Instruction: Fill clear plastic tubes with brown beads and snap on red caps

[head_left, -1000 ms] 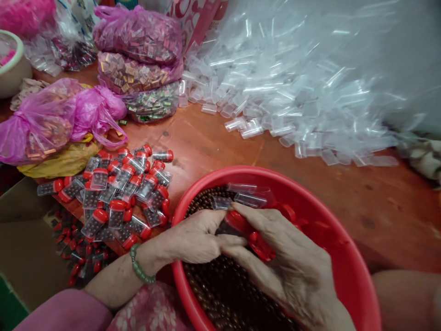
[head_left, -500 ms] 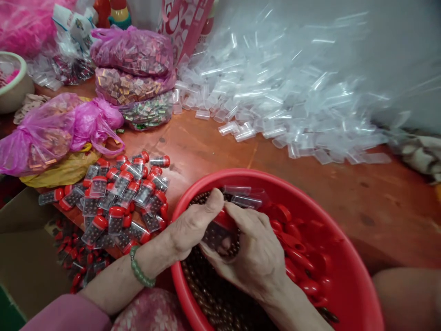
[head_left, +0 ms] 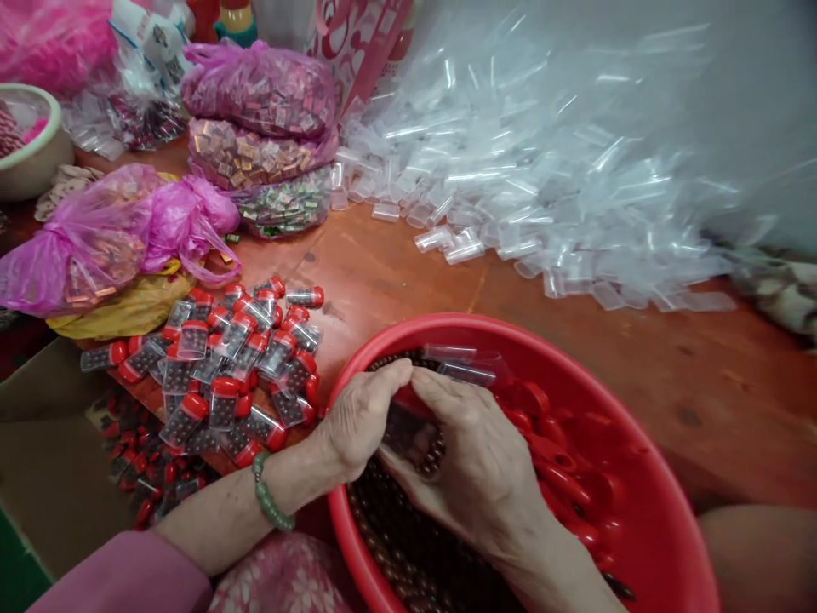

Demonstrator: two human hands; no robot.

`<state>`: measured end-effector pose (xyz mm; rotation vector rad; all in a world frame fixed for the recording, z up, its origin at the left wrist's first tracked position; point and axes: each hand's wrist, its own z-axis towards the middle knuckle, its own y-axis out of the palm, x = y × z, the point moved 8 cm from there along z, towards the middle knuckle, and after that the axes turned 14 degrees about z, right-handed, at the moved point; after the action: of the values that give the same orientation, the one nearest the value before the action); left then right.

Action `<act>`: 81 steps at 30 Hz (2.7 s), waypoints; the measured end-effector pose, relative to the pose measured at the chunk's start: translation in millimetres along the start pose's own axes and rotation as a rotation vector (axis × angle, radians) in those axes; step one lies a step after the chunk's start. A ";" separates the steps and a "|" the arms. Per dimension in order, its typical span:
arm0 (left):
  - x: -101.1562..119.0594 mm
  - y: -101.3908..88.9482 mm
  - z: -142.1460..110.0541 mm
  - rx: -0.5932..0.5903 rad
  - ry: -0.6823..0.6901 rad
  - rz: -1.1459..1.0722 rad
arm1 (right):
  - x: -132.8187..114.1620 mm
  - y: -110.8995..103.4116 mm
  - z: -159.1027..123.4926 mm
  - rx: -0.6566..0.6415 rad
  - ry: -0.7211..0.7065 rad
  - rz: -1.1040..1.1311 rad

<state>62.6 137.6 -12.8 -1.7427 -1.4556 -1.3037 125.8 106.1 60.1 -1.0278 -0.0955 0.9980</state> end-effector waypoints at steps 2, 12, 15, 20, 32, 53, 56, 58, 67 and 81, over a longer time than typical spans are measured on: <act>-3.0 2.8 1.1 -0.049 0.025 -0.027 | -0.6 -1.3 1.3 0.000 -0.012 0.012; 16.5 -35.6 -42.2 0.409 0.621 0.817 | -37.9 -2.9 1.6 0.052 -0.187 -0.095; 26.3 -46.7 -57.0 0.446 0.614 0.755 | -34.3 -3.8 5.3 -0.078 -0.142 0.089; 55.0 -100.9 -80.5 0.549 0.393 0.712 | 40.1 -11.5 -3.7 -0.226 0.206 -0.017; 69.0 -84.8 -65.5 0.676 0.674 1.447 | 124.1 13.6 -25.8 -0.675 0.551 -0.401; 31.5 11.7 -31.8 0.142 0.865 1.415 | 70.0 68.8 -58.2 -0.776 0.750 0.331; 29.9 14.6 -31.4 0.050 0.856 1.438 | 65.5 69.9 -71.5 -0.869 0.796 0.396; 27.7 18.9 -33.1 -0.071 0.826 1.474 | 62.5 71.9 -78.2 -0.939 0.827 0.457; -6.9 35.0 -56.7 -0.468 0.448 1.633 | 50.0 86.8 -113.7 -1.198 1.200 0.922; 24.5 13.4 -52.5 -0.079 0.668 1.189 | 41.9 25.8 -71.5 -0.658 0.963 0.728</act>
<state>56.3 100.0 32.8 -1.5138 0.0791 -1.0379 168.9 92.4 -14.0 -2.1460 0.8479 1.0166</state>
